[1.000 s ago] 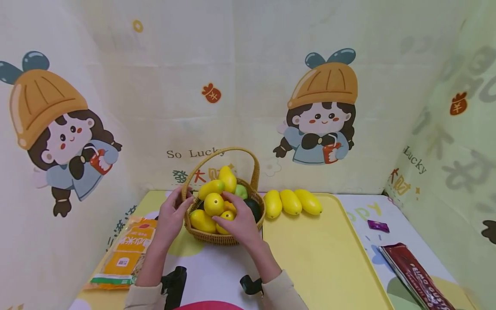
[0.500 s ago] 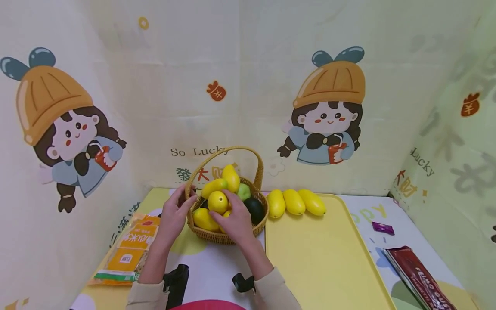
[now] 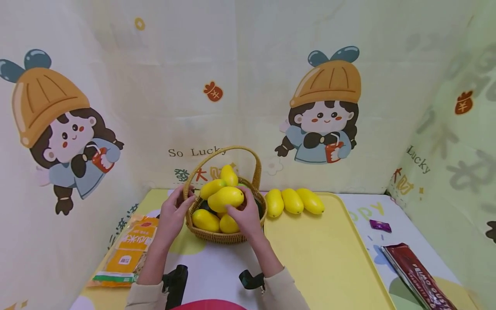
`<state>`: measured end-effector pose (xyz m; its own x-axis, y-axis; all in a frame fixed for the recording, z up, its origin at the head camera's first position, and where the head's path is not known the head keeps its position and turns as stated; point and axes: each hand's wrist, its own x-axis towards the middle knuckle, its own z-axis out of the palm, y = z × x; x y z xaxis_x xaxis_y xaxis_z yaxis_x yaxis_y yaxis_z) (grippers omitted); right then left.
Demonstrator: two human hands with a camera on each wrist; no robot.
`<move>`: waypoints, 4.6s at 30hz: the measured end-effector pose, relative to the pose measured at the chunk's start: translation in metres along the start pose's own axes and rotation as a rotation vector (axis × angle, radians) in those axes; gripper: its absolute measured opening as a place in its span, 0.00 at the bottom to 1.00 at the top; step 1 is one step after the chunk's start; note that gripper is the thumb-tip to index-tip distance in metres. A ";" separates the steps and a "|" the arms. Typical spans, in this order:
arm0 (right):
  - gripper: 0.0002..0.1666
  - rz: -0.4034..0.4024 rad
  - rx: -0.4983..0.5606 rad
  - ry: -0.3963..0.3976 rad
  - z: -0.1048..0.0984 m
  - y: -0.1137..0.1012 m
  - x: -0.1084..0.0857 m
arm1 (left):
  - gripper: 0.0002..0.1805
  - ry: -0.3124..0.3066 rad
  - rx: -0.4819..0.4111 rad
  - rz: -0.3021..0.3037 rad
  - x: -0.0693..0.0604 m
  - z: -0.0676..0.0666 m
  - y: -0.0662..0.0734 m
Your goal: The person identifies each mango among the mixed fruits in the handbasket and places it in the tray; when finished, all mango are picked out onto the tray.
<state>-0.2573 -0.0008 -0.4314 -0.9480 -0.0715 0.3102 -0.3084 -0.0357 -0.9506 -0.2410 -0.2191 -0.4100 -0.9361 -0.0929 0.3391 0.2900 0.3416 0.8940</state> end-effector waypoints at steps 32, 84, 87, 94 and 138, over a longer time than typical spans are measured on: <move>0.37 -0.025 -0.118 0.104 -0.118 0.011 0.000 | 0.24 -0.004 -0.018 -0.009 0.001 0.001 -0.001; 0.21 0.143 -0.541 0.307 -0.302 0.066 -0.010 | 0.22 0.009 0.002 -0.001 0.002 0.001 -0.005; 0.24 0.166 -0.554 0.304 -0.302 0.064 -0.011 | 0.22 0.008 0.007 -0.005 0.001 0.001 -0.004; 0.32 0.198 -0.573 0.247 -0.305 0.069 -0.009 | 0.23 0.003 0.008 -0.013 0.002 0.001 -0.004; 0.34 -0.066 -0.595 0.096 -0.231 0.038 -0.007 | 0.24 -0.016 -0.035 -0.010 0.000 0.003 -0.002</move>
<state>-0.2811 0.2288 -0.4726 -0.9196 0.0034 0.3928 -0.3318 0.5284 -0.7815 -0.2423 -0.2170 -0.4126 -0.9419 -0.0813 0.3260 0.2875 0.3075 0.9071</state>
